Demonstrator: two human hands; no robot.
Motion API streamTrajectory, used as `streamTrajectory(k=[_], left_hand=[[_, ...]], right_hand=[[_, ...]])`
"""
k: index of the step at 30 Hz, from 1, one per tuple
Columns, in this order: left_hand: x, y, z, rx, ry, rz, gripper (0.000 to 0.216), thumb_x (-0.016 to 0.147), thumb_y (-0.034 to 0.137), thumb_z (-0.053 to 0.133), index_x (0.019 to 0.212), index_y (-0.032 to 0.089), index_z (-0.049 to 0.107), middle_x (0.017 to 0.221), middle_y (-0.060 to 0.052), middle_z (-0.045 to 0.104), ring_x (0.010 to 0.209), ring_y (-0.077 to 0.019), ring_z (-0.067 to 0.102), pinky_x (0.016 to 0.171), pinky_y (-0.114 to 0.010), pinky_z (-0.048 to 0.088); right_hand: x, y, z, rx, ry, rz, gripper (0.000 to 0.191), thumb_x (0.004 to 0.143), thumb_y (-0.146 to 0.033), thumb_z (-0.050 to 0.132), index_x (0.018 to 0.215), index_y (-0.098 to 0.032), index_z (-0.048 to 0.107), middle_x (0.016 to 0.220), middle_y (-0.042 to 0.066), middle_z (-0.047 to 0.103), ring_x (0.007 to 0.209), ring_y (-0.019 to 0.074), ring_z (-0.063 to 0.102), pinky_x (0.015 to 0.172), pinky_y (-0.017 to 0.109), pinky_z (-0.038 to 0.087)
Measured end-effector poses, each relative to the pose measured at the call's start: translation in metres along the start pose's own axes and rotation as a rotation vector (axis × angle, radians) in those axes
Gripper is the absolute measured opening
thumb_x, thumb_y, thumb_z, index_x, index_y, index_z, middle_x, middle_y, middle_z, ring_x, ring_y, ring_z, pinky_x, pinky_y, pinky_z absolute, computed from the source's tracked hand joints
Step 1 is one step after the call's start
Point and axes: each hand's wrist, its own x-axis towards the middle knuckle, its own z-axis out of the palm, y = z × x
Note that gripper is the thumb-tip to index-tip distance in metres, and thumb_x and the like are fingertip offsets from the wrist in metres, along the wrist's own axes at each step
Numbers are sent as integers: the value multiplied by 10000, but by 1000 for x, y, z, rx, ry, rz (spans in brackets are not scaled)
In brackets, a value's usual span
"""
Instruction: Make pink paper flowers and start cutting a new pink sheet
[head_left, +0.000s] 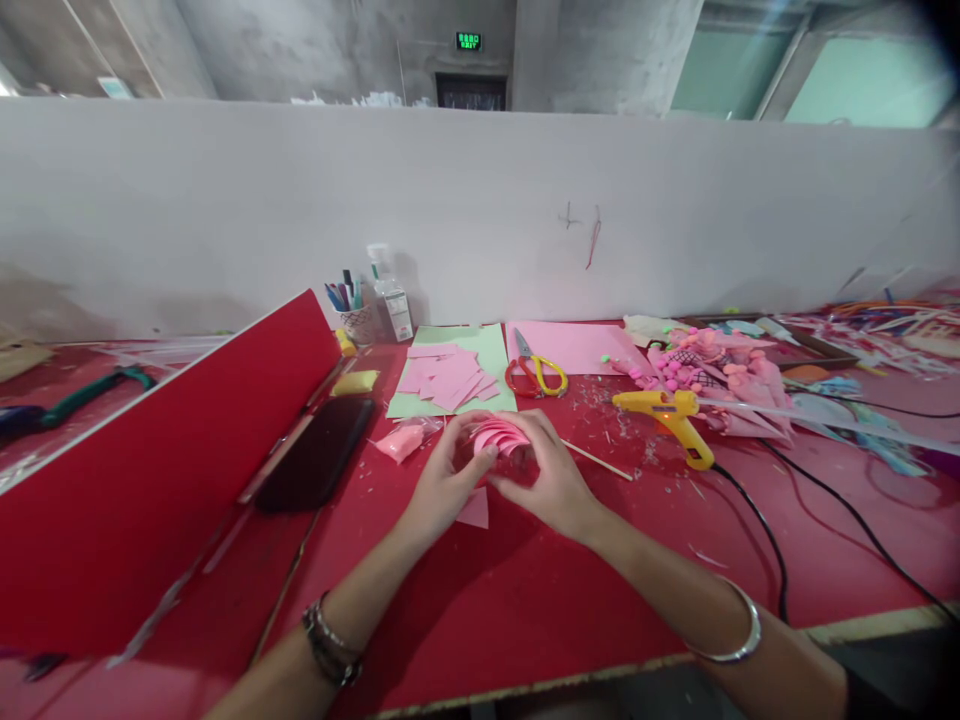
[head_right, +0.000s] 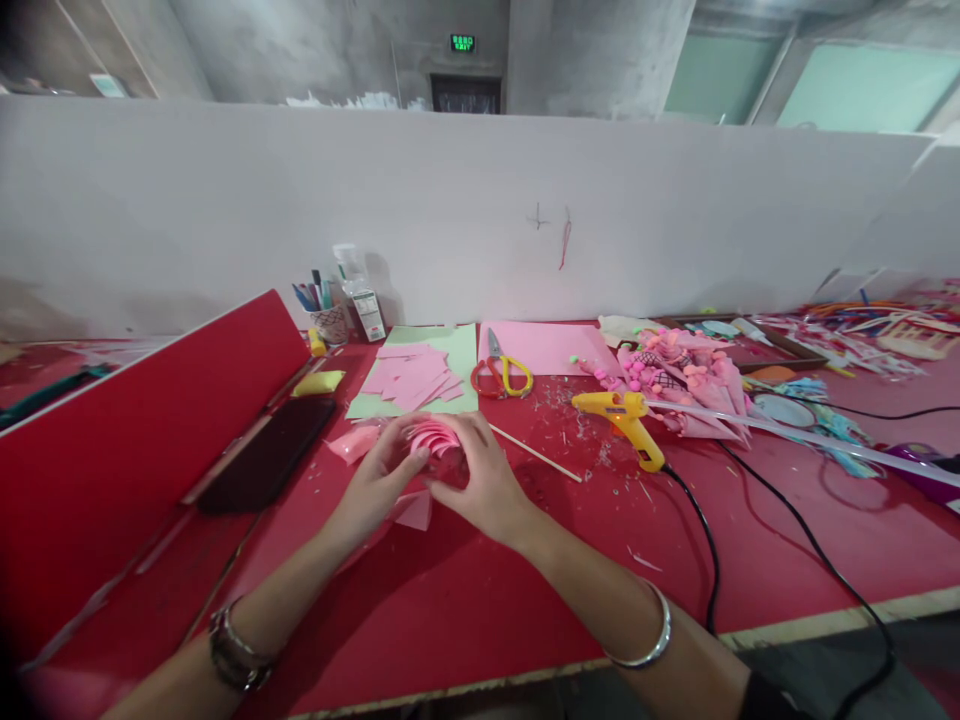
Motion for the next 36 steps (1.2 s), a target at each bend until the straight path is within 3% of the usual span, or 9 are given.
streamTrajectory(k=[6, 11, 14, 18, 21, 27, 33, 36], left_hand=[[1, -5, -3, -159, 28, -171, 292, 771, 388, 510, 1013, 226, 521, 945, -11, 608, 793, -139, 588, 718, -267, 481], [-1, -5, -1, -131, 67, -230, 260, 759, 387, 516, 955, 220, 551, 872, 3, 620, 692, -118, 592, 678, -259, 485], [-1, -3, 1, -70, 71, -177, 225, 759, 318, 518, 959, 223, 560, 937, -2, 608, 771, -121, 582, 702, -239, 472], [0, 2, 0, 0, 46, -62, 238, 750, 225, 507, 980, 242, 567, 1019, 11, 589, 920, -129, 543, 782, -217, 436], [0, 6, -3, 33, 39, 33, 279, 732, 202, 528, 1008, 226, 558, 1068, -6, 571, 1009, -142, 501, 852, -220, 396], [2, 4, -7, 100, 3, 80, 197, 745, 247, 541, 930, 195, 586, 960, -29, 598, 920, -159, 534, 817, -254, 412], [5, 0, -11, 142, 96, 138, 152, 757, 282, 523, 816, 188, 628, 938, -32, 599, 937, -173, 516, 868, -292, 374], [7, 0, -13, 177, 56, 197, 124, 756, 250, 531, 788, 188, 634, 897, -36, 588, 901, -170, 519, 844, -293, 376]], right_hand=[[-1, 0, 0, -1, 41, -10, 409, 745, -171, 532, 1138, -225, 438, 1002, 62, 516, 870, 180, 508, 748, 323, 451], [-2, 5, 3, 92, 91, 14, 328, 768, -162, 512, 1081, -219, 430, 857, 24, 541, 691, 128, 516, 625, 260, 448], [-2, 5, 3, 132, 121, 24, 297, 768, -192, 536, 1047, -211, 436, 820, 14, 537, 697, 128, 522, 620, 252, 444], [0, 3, -2, 52, 48, -33, 51, 798, -198, 504, 840, -198, 534, 775, 13, 529, 691, 126, 507, 613, 246, 421], [2, 1, -4, 19, 26, -61, 61, 807, -180, 481, 816, -195, 539, 791, 23, 522, 739, 141, 508, 655, 262, 419], [2, 0, -5, 16, 31, -83, 103, 815, -130, 422, 799, -195, 500, 802, 29, 499, 765, 147, 493, 691, 278, 410], [3, 0, -5, 65, 62, -68, 107, 819, -129, 402, 791, -196, 481, 804, 25, 479, 760, 141, 482, 682, 271, 405], [2, 1, -5, 71, 55, -62, 81, 812, -148, 425, 775, -197, 479, 794, 22, 474, 747, 141, 478, 674, 268, 404]])
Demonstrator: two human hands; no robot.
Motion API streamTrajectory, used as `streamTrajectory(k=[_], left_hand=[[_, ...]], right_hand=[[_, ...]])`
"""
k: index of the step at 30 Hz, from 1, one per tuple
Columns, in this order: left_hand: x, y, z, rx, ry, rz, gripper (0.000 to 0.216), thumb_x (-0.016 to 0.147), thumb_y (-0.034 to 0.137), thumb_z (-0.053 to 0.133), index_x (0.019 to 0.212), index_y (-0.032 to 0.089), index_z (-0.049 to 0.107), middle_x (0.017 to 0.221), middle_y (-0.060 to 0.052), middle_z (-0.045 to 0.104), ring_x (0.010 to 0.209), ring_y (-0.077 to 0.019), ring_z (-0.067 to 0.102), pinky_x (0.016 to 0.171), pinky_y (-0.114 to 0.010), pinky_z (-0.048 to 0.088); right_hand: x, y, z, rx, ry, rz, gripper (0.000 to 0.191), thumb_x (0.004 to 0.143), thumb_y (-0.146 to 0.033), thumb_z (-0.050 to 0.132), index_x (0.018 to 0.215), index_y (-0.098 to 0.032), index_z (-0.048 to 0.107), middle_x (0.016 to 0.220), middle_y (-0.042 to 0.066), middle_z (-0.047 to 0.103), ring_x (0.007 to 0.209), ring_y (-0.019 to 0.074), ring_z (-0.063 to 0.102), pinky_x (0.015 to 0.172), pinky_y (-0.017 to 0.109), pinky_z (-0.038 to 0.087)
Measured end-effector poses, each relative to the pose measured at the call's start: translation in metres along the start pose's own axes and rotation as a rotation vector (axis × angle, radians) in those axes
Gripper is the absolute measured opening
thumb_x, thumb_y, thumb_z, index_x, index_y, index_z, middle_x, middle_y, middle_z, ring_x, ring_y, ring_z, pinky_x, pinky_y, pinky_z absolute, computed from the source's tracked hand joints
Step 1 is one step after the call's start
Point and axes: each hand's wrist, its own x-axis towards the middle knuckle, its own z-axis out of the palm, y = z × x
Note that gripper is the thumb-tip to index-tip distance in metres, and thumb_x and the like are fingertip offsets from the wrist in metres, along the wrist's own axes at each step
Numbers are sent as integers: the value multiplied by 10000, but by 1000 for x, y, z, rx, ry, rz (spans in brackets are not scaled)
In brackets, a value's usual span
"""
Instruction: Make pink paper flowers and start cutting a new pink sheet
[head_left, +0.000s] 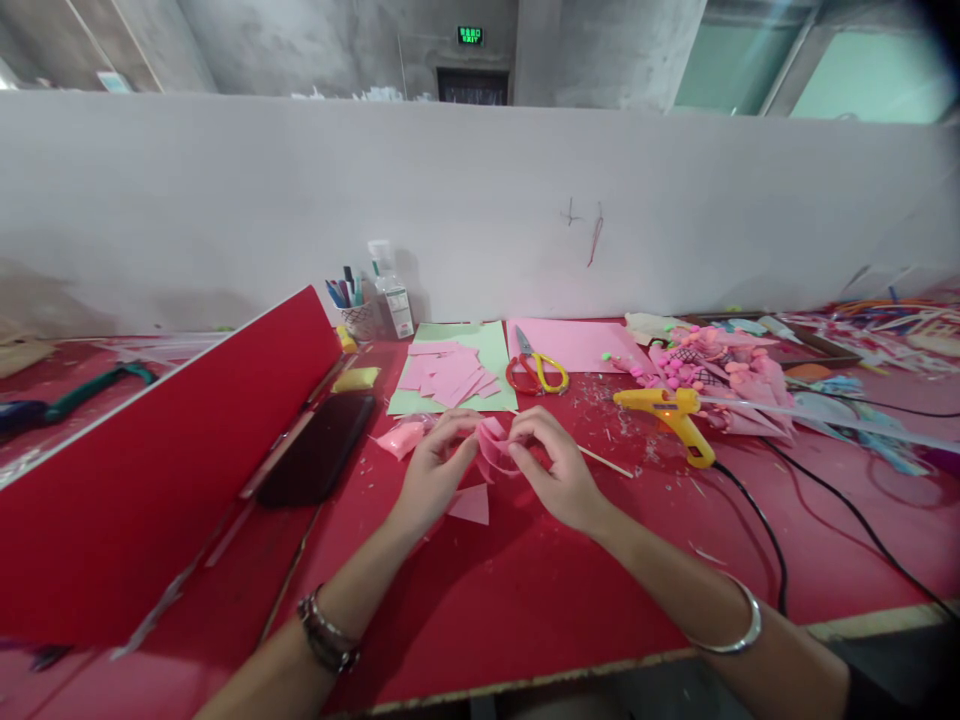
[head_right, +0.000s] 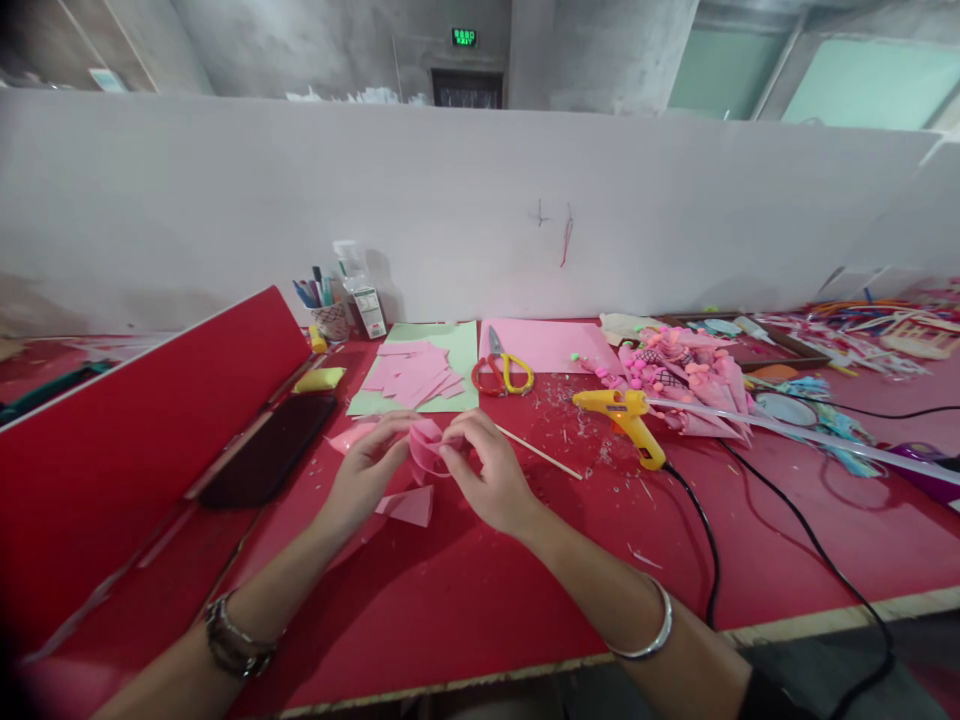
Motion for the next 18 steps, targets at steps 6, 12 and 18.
streamTrajectory(k=[6, 12, 18], left_hand=[[0, -1, -2, 103, -25, 44, 110, 785, 226, 513, 722, 184, 593, 800, -18, 561, 792, -144, 509, 760, -257, 374], [-2, -2, -1, 15, -81, 3, 115, 777, 257, 527, 707, 172, 559, 750, -9, 544, 731, -135, 496, 711, -240, 381], [-3, -1, -1, -17, -118, 6, 102, 757, 259, 558, 725, 170, 597, 735, -8, 538, 698, -130, 497, 666, -231, 385]], right_hand=[[1, 0, -1, 25, 32, 4, 75, 812, -166, 432, 758, -198, 471, 782, 18, 465, 737, 140, 470, 667, 267, 402], [3, 4, -2, 57, 107, 61, 89, 827, -207, 427, 751, -196, 472, 773, 15, 459, 735, 137, 468, 658, 258, 406], [0, 8, 1, 11, 149, 51, 56, 797, -231, 497, 844, -205, 481, 853, 27, 451, 738, 136, 464, 663, 268, 421]])
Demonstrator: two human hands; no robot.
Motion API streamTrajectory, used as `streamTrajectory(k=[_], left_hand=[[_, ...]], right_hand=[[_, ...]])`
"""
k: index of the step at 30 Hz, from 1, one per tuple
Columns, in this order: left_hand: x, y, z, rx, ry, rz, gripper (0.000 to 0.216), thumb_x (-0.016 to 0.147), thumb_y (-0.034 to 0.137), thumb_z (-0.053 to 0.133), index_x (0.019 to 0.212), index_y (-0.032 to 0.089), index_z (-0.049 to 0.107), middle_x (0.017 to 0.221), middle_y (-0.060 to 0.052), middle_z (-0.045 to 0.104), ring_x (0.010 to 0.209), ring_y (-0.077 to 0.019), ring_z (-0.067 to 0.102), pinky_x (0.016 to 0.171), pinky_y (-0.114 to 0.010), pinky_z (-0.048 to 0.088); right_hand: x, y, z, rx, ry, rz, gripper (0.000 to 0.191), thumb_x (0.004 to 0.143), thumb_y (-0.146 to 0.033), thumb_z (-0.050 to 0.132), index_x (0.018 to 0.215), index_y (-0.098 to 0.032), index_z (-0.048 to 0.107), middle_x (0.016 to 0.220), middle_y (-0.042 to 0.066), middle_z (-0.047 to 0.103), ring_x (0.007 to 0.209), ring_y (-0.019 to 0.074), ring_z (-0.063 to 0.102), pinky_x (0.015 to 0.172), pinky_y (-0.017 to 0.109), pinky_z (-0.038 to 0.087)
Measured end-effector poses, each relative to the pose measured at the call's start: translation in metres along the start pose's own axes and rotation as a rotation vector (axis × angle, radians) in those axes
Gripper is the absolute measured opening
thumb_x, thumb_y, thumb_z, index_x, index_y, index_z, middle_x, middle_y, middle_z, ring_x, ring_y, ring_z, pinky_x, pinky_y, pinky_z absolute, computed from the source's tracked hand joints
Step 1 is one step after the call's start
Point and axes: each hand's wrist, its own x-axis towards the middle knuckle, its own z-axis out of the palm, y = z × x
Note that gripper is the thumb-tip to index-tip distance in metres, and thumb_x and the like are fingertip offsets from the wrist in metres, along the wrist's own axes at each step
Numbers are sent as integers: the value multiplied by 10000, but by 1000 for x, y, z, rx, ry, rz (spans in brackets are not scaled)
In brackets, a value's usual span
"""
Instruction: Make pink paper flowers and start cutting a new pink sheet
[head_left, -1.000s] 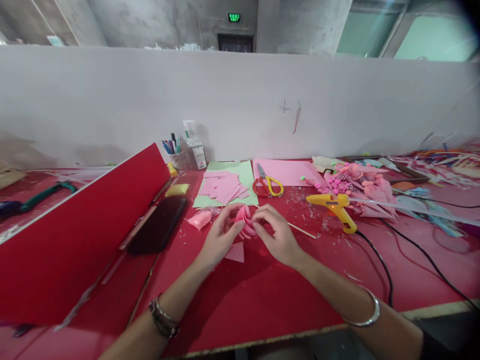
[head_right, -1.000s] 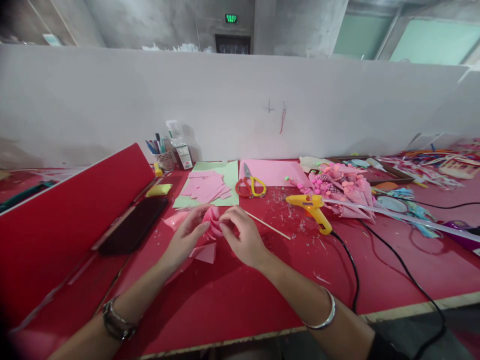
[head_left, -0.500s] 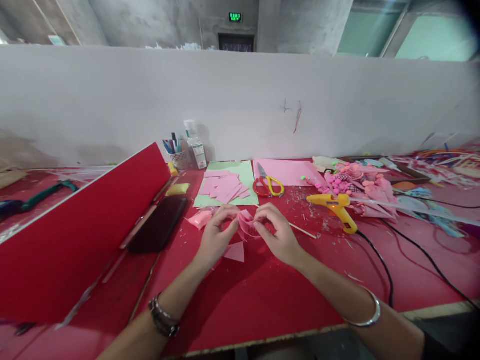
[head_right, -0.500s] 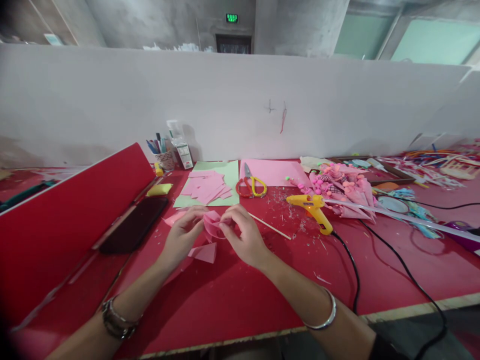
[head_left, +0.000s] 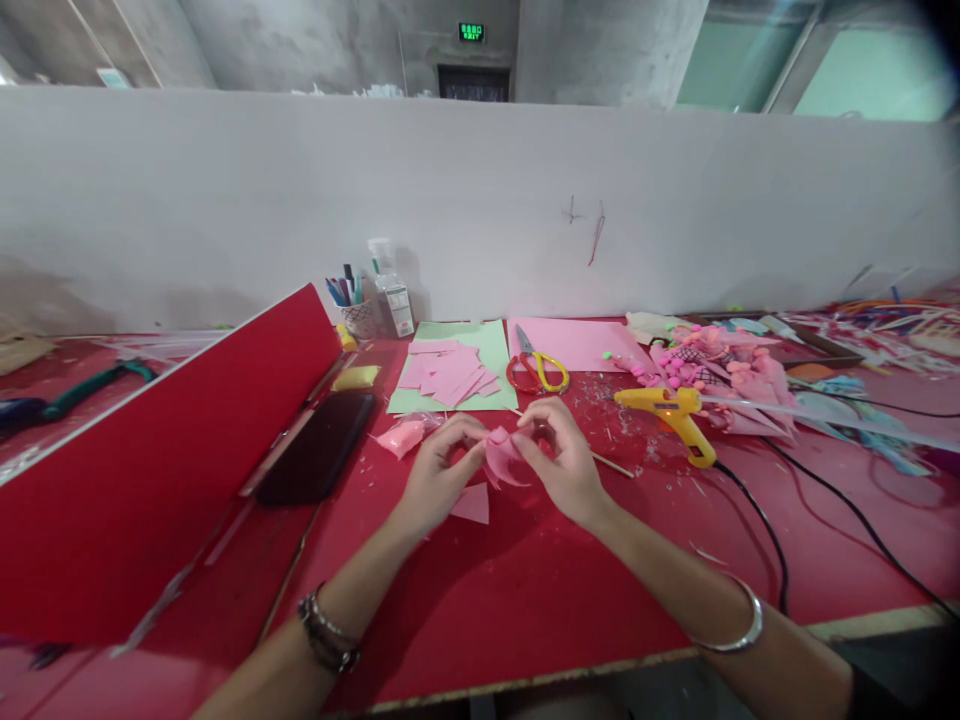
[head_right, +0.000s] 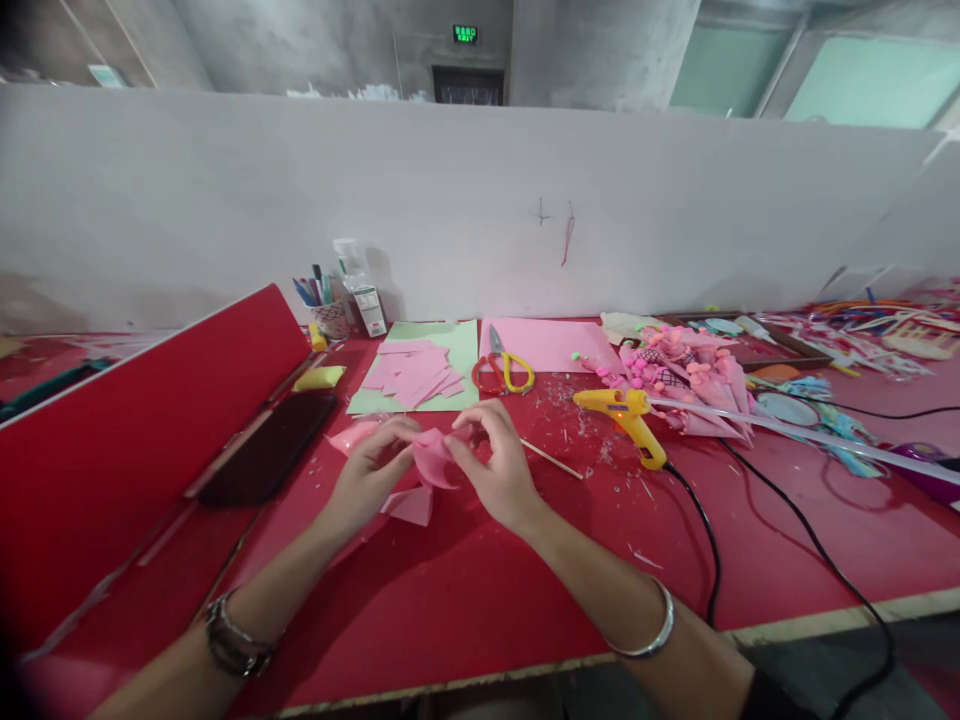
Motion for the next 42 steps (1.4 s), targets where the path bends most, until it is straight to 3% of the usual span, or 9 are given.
streamTrajectory(k=[3, 7, 13, 18, 23, 32, 42], left_hand=[[0, 0, 2, 4, 2, 20, 100, 762, 245, 551, 717, 170, 599, 726, -6, 533, 688, -125, 496, 655, -229, 384], [-1, 1, 4, 32, 65, 28, 91, 769, 222, 540, 710, 171, 587, 721, -5, 539, 685, -123, 496, 646, -226, 384], [0, 6, 6, 123, 129, 26, 79, 770, 205, 530, 714, 174, 577, 734, -4, 573, 700, -128, 512, 653, -225, 390], [0, 5, 4, 187, 155, 97, 78, 776, 191, 519, 728, 174, 578, 755, -8, 572, 716, -128, 514, 655, -228, 390], [0, 5, 4, 289, 188, 158, 83, 769, 149, 516, 724, 167, 583, 742, -14, 566, 711, -131, 511, 627, -231, 398], [-2, 8, 8, 266, 148, 160, 135, 761, 127, 530, 869, 184, 585, 793, -14, 551, 706, -114, 509, 620, -220, 426], [-4, 5, 9, 167, 71, 131, 147, 754, 130, 532, 886, 187, 563, 875, -29, 565, 760, -123, 543, 657, -233, 461]], right_hand=[[-2, -2, -1, -99, 54, -66, 187, 760, -234, 557, 927, -212, 476, 922, 42, 442, 761, 146, 453, 691, 286, 423], [-3, -6, -2, -155, -16, -109, 28, 804, -227, 499, 826, -213, 487, 830, 28, 448, 722, 144, 459, 648, 283, 424], [-3, -6, -2, -85, -112, -80, 47, 801, -249, 512, 827, -210, 516, 861, 37, 471, 711, 133, 498, 630, 272, 460], [-3, -8, -4, -77, -145, -113, 216, 764, -296, 570, 956, -209, 518, 945, 57, 520, 832, 164, 520, 739, 312, 466], [-3, -6, -3, -112, -186, -168, 447, 635, -372, 690, 1001, -210, 492, 982, 60, 536, 948, 203, 503, 836, 348, 432], [-6, 2, 1, -118, -196, -137, 291, 689, -285, 649, 892, -208, 455, 964, 62, 492, 905, 189, 496, 754, 321, 455], [-6, 3, 1, -86, -183, -128, 226, 705, -202, 623, 806, -204, 421, 915, 45, 458, 830, 160, 487, 709, 295, 458]])
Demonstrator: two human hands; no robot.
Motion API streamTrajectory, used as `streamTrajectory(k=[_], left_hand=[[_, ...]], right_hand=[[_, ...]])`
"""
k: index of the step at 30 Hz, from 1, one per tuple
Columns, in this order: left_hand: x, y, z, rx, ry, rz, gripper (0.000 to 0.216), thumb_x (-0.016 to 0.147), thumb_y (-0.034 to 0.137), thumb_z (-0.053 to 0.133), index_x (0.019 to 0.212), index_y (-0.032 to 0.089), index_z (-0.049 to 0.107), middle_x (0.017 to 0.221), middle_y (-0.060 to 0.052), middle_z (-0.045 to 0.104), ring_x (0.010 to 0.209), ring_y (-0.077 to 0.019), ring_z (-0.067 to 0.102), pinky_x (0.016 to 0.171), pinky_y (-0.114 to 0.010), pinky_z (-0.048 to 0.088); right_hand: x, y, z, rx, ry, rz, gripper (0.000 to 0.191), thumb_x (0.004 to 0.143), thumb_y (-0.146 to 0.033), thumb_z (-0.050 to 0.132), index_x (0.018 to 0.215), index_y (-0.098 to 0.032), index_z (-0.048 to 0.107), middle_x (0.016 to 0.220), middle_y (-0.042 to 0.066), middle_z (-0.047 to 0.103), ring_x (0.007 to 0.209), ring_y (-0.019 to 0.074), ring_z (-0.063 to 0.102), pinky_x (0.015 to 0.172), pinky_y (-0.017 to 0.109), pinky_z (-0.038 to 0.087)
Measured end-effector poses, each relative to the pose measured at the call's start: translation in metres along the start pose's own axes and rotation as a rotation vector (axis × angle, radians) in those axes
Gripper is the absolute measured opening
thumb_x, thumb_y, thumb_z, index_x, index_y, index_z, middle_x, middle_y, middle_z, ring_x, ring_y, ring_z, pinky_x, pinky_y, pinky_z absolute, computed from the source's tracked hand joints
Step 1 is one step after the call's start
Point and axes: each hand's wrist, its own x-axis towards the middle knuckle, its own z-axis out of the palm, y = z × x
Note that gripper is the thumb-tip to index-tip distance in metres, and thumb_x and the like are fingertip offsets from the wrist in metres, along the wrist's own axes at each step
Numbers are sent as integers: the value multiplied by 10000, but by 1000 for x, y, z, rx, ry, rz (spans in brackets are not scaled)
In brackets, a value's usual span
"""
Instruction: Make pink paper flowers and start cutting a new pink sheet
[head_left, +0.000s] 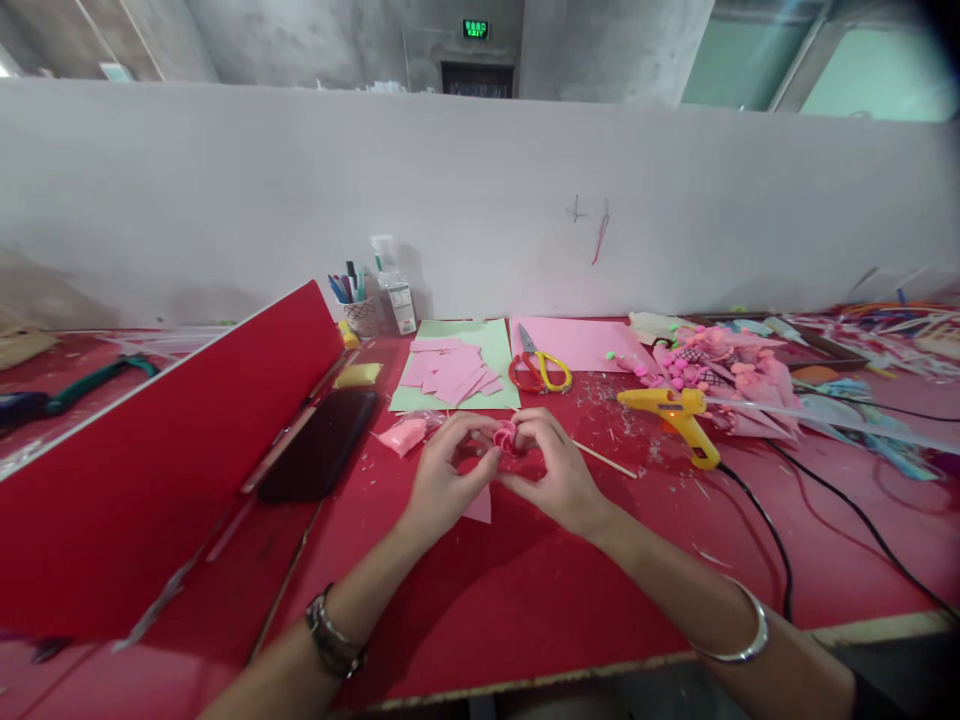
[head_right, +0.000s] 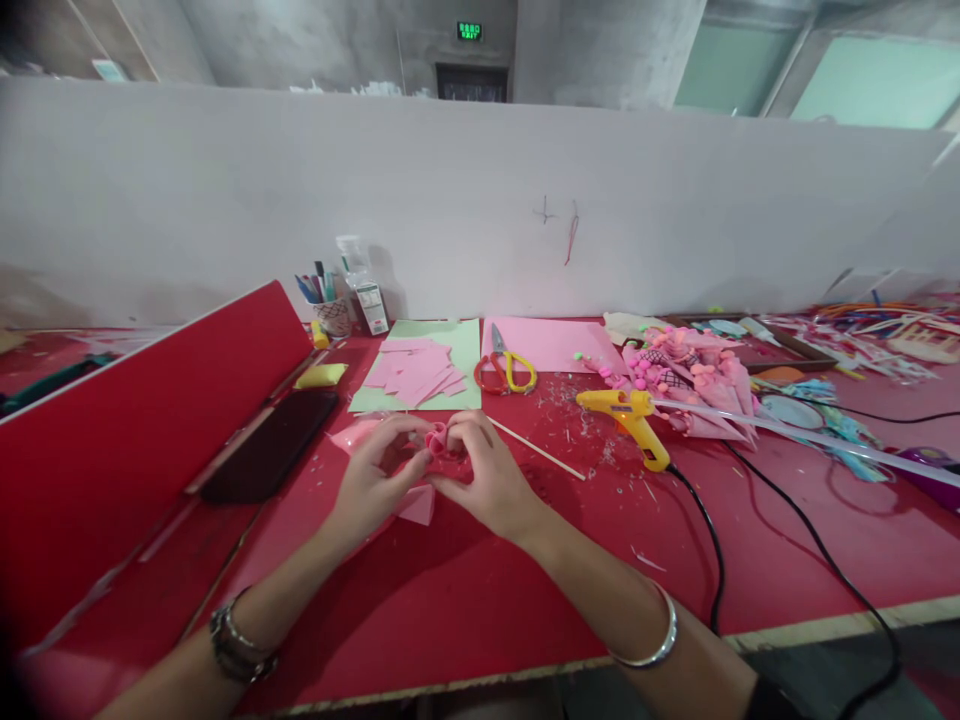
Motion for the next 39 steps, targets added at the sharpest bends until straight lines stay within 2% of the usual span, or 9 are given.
streamTrajectory(k=[8, 11, 15, 19, 22, 25, 28, 33, 39], left_hand=[[0, 0, 0, -39, -21, 8, 145, 753, 127, 528, 882, 178, 569, 887, -42, 560, 763, -128, 546, 653, -241, 478], [1, 0, -2, -16, -39, 45, 151, 761, 119, 527, 883, 190, 579, 890, -37, 555, 788, -126, 540, 666, -237, 474], [1, 0, -4, 24, -52, 80, 172, 765, 107, 527, 890, 202, 596, 893, -31, 552, 783, -118, 536, 668, -231, 466], [1, -1, -5, 55, -80, 92, 190, 777, 99, 506, 872, 212, 625, 853, -22, 527, 772, -113, 520, 678, -235, 457], [0, -4, -4, 48, -65, 76, 186, 774, 124, 521, 893, 221, 626, 939, -33, 483, 770, -106, 502, 677, -235, 457], [0, -6, -4, -38, -83, -16, 306, 786, 170, 521, 1081, 249, 535, 1052, -57, 461, 755, -101, 501, 645, -230, 469], [1, -5, -6, -116, -194, -142, 389, 813, 218, 490, 1198, 249, 443, 1079, -74, 508, 703, -97, 511, 585, -215, 469], [7, -1, -13, -148, -349, -185, 264, 819, 259, 477, 1052, 194, 584, 1015, -74, 586, 722, -119, 548, 576, -213, 470], [7, -7, -15, -15, -243, -138, 215, 793, 244, 521, 977, 189, 618, 894, -57, 615, 689, -123, 556, 590, -240, 479]], right_hand=[[0, -3, 0, 64, 13, 54, 145, 744, -200, 573, 788, -208, 435, 853, 25, 479, 747, 135, 509, 673, 282, 472], [-1, -2, 1, 135, 41, 90, 262, 733, -193, 585, 937, -224, 423, 870, 17, 504, 744, 127, 547, 677, 267, 486], [-1, -2, -1, 67, -7, 100, 408, 727, -166, 580, 1090, -242, 411, 944, 29, 526, 794, 138, 559, 696, 262, 484], [1, -3, -4, -56, -49, 44, 297, 731, -194, 589, 1011, -220, 492, 883, 32, 536, 776, 151, 530, 675, 269, 460], [2, -3, -5, -94, -47, 24, 225, 741, -226, 588, 953, -203, 518, 797, 17, 524, 689, 134, 501, 649, 261, 438], [3, -4, -6, -84, -46, 32, 185, 749, -246, 588, 920, -202, 533, 761, 10, 516, 676, 133, 489, 634, 251, 419], [3, -5, -7, -74, -43, 30, 178, 745, -259, 598, 907, -207, 543, 740, 6, 515, 693, 142, 487, 632, 249, 407], [3, -6, -8, -63, -38, 47, 184, 741, -273, 606, 906, -212, 555, 756, 7, 511, 636, 123, 464, 586, 236, 404], [5, -7, -9, 35, -10, 125, 199, 721, -299, 623, 883, -203, 561, 832, 33, 528, 721, 147, 523, 571, 234, 440]])
